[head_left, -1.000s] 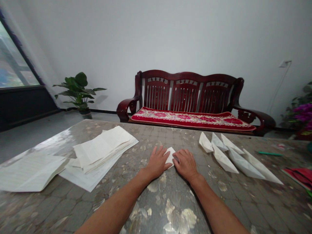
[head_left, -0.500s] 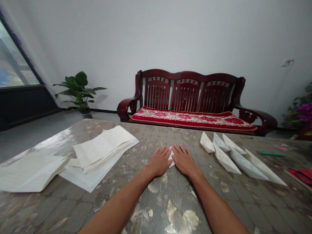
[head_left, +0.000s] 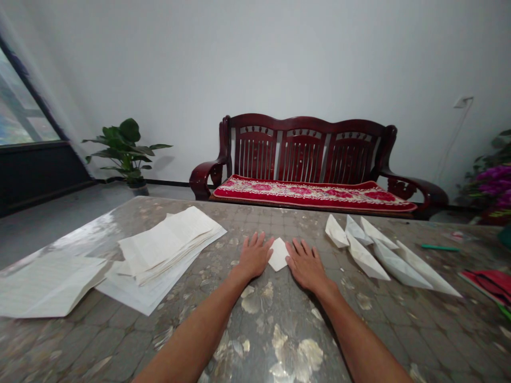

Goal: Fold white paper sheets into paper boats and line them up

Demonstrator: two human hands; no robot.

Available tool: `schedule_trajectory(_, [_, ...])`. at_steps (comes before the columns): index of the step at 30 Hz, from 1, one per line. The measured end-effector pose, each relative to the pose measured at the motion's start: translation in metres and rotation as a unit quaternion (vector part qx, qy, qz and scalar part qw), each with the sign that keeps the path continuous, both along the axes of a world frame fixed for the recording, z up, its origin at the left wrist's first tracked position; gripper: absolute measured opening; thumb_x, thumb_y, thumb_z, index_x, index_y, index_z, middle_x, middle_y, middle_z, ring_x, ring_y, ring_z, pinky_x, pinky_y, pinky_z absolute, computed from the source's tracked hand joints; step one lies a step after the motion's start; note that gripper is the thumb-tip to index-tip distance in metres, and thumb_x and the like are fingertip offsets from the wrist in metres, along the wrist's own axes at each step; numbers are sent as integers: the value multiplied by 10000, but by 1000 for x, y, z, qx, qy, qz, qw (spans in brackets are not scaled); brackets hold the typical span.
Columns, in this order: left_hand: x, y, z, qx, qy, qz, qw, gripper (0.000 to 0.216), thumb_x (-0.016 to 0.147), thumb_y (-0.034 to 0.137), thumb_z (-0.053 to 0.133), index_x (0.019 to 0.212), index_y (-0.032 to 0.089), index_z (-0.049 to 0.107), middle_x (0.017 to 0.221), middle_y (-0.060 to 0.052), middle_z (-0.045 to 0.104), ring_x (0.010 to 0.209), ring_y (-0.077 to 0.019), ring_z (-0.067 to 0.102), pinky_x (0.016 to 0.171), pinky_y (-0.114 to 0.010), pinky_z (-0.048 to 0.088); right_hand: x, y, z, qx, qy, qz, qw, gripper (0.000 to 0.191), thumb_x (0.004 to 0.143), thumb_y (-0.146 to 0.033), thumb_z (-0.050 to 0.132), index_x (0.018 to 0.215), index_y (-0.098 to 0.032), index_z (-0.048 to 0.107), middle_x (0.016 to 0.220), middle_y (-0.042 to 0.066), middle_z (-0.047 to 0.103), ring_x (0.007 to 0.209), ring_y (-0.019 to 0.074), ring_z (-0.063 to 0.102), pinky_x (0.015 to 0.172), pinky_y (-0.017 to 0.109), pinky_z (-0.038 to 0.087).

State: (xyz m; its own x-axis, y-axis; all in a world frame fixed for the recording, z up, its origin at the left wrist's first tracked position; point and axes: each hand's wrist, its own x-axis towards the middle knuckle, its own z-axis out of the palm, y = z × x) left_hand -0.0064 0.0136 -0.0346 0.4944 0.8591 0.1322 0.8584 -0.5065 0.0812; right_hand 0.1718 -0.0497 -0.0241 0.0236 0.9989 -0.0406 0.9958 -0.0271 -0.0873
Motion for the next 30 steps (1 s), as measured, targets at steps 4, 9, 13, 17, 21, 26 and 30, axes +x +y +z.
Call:
schedule_trajectory(4, [-4,2,5,-20,-5,13,1000,472,1005,353,399,1477,342,413,1579,-86,349,1459,-356,281,1143,-612,236,5,-6,0,18,4,16,1000,546,1008,-394,317,1539,-268,301,1613,64,244,1490,313,173,1175,567,138])
schedule_trajectory(9, [-6,3,5,-24,-22,15,999,453,1012,301,372,1460,325,441,1566,-78,376,1457,-328,296,1149,-591,244,12,-6,-2,60,56,106,991,573,949,-411,483,1496,-266,398,1602,47,291,1490,291,172,1186,487,188])
schedule_trajectory(13, [-9,8,1,-40,-69,6,997,420,1003,263,396,1403,281,525,1527,-90,435,1437,-307,342,1159,-546,262,15,-4,-5,101,85,139,981,597,878,-408,605,1442,-258,482,1559,71,377,1459,293,243,1162,476,252])
schedule_trajectory(17, [-11,13,-2,-54,-124,0,991,375,973,239,455,1310,242,619,1468,-98,511,1387,-277,426,1156,-478,299,12,-3,-6,182,78,184,963,453,899,-315,591,1351,-284,573,1458,66,504,1360,258,369,1114,446,317])
schedule_trajectory(21, [-13,15,-4,-53,-176,-8,983,348,922,185,499,1216,207,684,1370,-97,604,1293,-231,523,1115,-392,363,7,-3,-3,213,55,221,950,338,926,-223,542,1242,-292,638,1272,67,627,1170,239,490,988,397,403])
schedule_trajectory(26, [-14,11,-1,-25,-197,-7,980,294,873,160,546,1096,193,734,1177,-88,692,1135,-240,591,1038,-369,427,6,-1,-4,213,53,218,951,276,969,-228,485,1187,-264,649,1147,68,665,1062,226,527,879,351,423])
schedule_trajectory(30, [-16,9,5,-33,-234,-58,970,267,937,246,497,1020,206,747,1103,-64,698,1088,-210,595,1003,-335,440,8,1,-8,217,80,189,954,251,981,-213,463,1140,-246,655,1103,63,668,1012,208,545,860,323,415])
